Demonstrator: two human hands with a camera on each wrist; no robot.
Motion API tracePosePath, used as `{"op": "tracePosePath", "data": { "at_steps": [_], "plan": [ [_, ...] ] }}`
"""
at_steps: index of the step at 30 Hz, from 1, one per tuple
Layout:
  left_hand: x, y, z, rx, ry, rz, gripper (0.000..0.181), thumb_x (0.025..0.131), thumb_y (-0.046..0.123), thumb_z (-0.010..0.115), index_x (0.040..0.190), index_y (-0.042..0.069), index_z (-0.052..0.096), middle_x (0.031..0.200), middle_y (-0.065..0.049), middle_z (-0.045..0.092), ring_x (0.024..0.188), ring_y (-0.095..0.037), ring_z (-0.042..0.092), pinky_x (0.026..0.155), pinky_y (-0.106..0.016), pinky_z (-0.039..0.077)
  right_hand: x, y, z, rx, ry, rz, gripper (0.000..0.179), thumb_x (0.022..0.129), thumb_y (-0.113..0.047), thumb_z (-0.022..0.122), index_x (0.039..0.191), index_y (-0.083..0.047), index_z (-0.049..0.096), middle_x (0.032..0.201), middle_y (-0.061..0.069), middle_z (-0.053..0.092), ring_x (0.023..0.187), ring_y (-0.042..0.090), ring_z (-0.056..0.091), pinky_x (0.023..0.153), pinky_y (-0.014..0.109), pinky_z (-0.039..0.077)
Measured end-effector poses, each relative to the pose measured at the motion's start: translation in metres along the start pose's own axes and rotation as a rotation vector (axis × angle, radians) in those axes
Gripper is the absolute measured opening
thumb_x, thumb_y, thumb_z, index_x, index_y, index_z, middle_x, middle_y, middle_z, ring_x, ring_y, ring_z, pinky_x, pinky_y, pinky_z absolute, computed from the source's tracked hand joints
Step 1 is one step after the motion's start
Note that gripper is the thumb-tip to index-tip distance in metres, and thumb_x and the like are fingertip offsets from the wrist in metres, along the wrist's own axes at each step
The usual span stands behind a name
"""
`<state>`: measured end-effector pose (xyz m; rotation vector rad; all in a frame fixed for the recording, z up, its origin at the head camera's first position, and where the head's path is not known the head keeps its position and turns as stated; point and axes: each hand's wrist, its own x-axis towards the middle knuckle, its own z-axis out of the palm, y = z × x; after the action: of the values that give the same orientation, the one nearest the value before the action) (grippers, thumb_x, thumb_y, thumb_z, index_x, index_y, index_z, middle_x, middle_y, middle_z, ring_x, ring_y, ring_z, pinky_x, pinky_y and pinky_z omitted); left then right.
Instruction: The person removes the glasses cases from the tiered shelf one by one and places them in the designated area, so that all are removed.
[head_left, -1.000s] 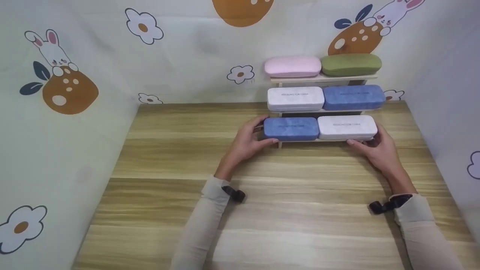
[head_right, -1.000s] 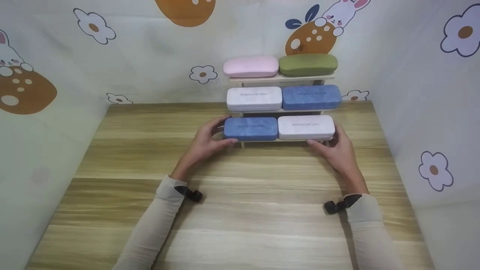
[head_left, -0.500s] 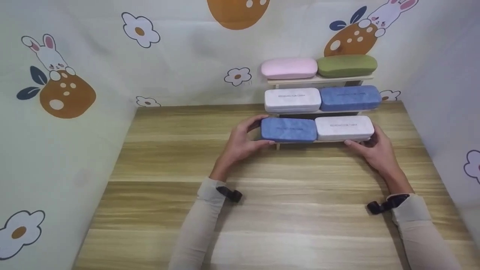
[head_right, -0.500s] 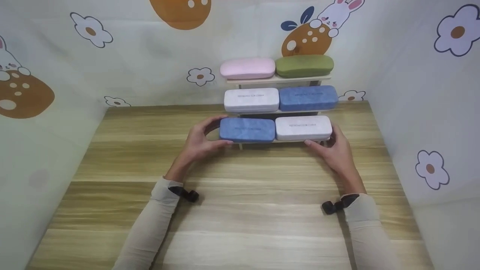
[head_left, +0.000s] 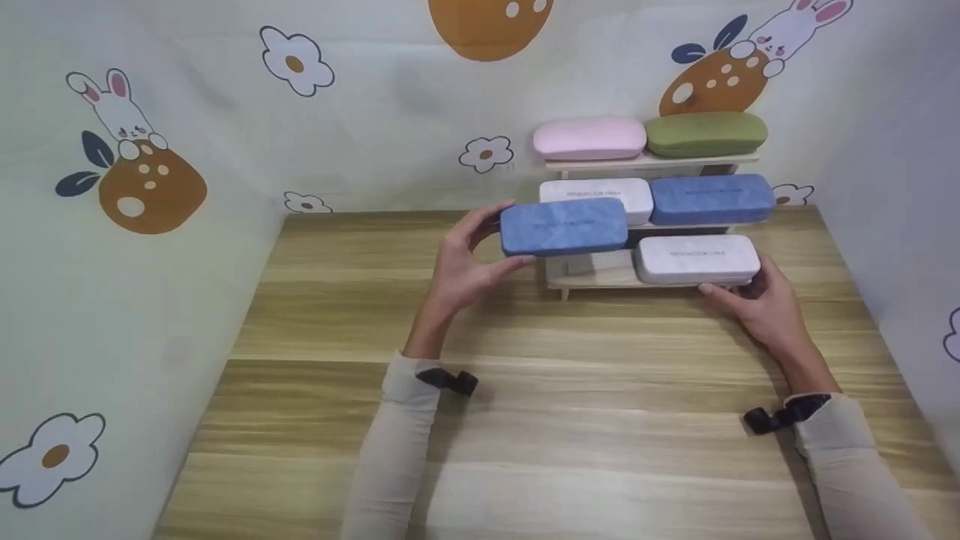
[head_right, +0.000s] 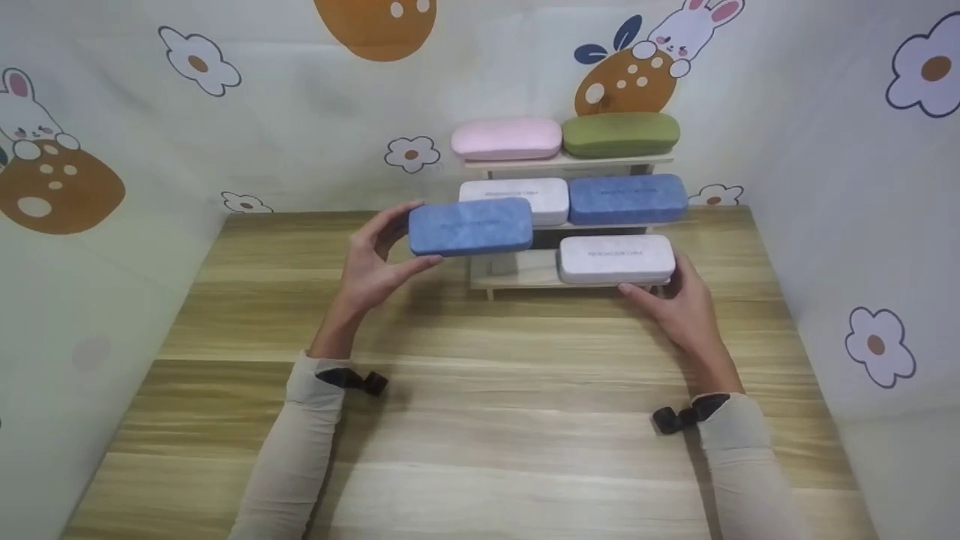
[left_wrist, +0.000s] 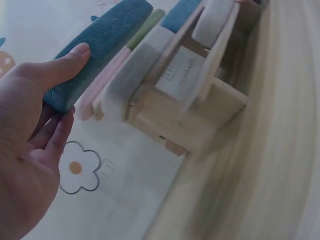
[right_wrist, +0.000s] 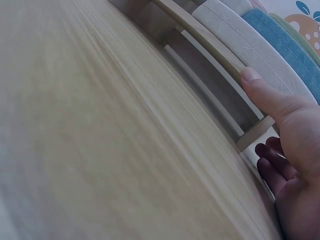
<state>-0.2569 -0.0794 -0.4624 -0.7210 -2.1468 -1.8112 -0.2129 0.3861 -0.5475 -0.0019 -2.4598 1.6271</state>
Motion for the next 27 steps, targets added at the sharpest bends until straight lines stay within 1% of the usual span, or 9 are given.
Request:
{"op": "tracePosePath", "data": {
  "at_steps": [4, 7, 12, 16, 19, 20, 25, 27],
  "plan": [
    [0.003, 0.003, -0.015, -0.025, 0.072, 0.037, 0.081, 0.076, 0.012, 0.100, 0.148, 0.008, 0.064, 0.148, -0.008, 0.068, 0.132, -0.022, 0.069, 0.119, -0.034, 0.055, 0.000, 0.001, 0.000, 0.051, -0.008, -0.020, 0.089, 0.090, -0.005, 0.088, 0.166, -0.010, 0.041, 0.151, 0.004, 0.058, 0.134, 0.000, 0.057, 0.111, 0.006, 0.046],
    [0.004, 0.004, -0.028, -0.011, 0.126, 0.040, 0.082, 0.077, 0.013, 0.100, 0.149, 0.008, 0.063, 0.150, -0.009, 0.067, 0.134, -0.023, 0.068, 0.119, -0.034, 0.055, -0.001, 0.002, 0.001, 0.070, -0.011, -0.030, 0.088, 0.090, -0.002, 0.087, 0.165, -0.009, 0.042, 0.149, 0.001, 0.059, 0.133, 0.001, 0.058, 0.112, 0.006, 0.047],
    [0.004, 0.003, -0.048, 0.030, 0.179, 0.030, 0.080, 0.081, 0.016, 0.097, 0.152, 0.007, 0.060, 0.153, -0.011, 0.065, 0.140, -0.023, 0.065, 0.121, -0.032, 0.053, -0.001, 0.000, 0.001, 0.034, -0.007, -0.028, 0.089, 0.090, -0.005, 0.088, 0.166, -0.012, 0.042, 0.151, 0.002, 0.058, 0.133, -0.002, 0.057, 0.112, 0.006, 0.046],
    [0.004, -0.002, -0.059, 0.055, 0.191, 0.026, 0.080, 0.083, 0.016, 0.095, 0.153, 0.005, 0.058, 0.153, -0.014, 0.064, 0.141, -0.024, 0.064, 0.121, -0.030, 0.053, -0.001, 0.001, 0.000, 0.044, 0.001, -0.028, 0.088, 0.090, -0.003, 0.087, 0.165, -0.011, 0.042, 0.149, 0.000, 0.059, 0.132, -0.002, 0.058, 0.111, 0.005, 0.047],
    [0.002, -0.007, -0.067, 0.101, 0.190, 0.015, 0.081, 0.084, 0.017, 0.095, 0.154, 0.004, 0.057, 0.155, -0.015, 0.063, 0.143, -0.024, 0.063, 0.121, -0.029, 0.052, -0.001, 0.001, 0.000, 0.089, -0.009, -0.029, 0.086, 0.090, 0.000, 0.086, 0.164, -0.009, 0.043, 0.147, -0.001, 0.060, 0.132, -0.001, 0.059, 0.110, 0.006, 0.047],
    [0.001, -0.009, -0.070, 0.116, 0.188, 0.007, 0.081, 0.084, 0.017, 0.095, 0.154, 0.004, 0.057, 0.155, -0.014, 0.062, 0.144, -0.024, 0.062, 0.122, -0.029, 0.052, -0.001, 0.002, 0.001, 0.099, -0.013, -0.028, 0.085, 0.090, 0.000, 0.086, 0.164, -0.009, 0.044, 0.146, -0.001, 0.060, 0.132, 0.000, 0.059, 0.109, 0.006, 0.047],
    [-0.004, -0.021, -0.080, 0.179, 0.170, -0.060, 0.080, 0.086, 0.020, 0.093, 0.156, 0.008, 0.056, 0.159, -0.011, 0.059, 0.147, -0.021, 0.059, 0.123, -0.027, 0.049, -0.002, 0.001, 0.000, 0.056, -0.013, -0.028, 0.086, 0.091, -0.005, 0.087, 0.164, -0.011, 0.044, 0.147, -0.001, 0.061, 0.131, -0.001, 0.060, 0.107, 0.006, 0.049],
    [-0.005, -0.027, -0.083, 0.205, 0.161, -0.087, 0.079, 0.087, 0.021, 0.092, 0.156, 0.009, 0.056, 0.159, -0.010, 0.059, 0.147, -0.020, 0.059, 0.123, -0.026, 0.049, -0.002, 0.001, 0.001, 0.060, -0.013, -0.022, 0.085, 0.091, -0.006, 0.088, 0.164, -0.011, 0.044, 0.147, 0.000, 0.061, 0.132, 0.000, 0.060, 0.108, 0.007, 0.049]
  ]
}}
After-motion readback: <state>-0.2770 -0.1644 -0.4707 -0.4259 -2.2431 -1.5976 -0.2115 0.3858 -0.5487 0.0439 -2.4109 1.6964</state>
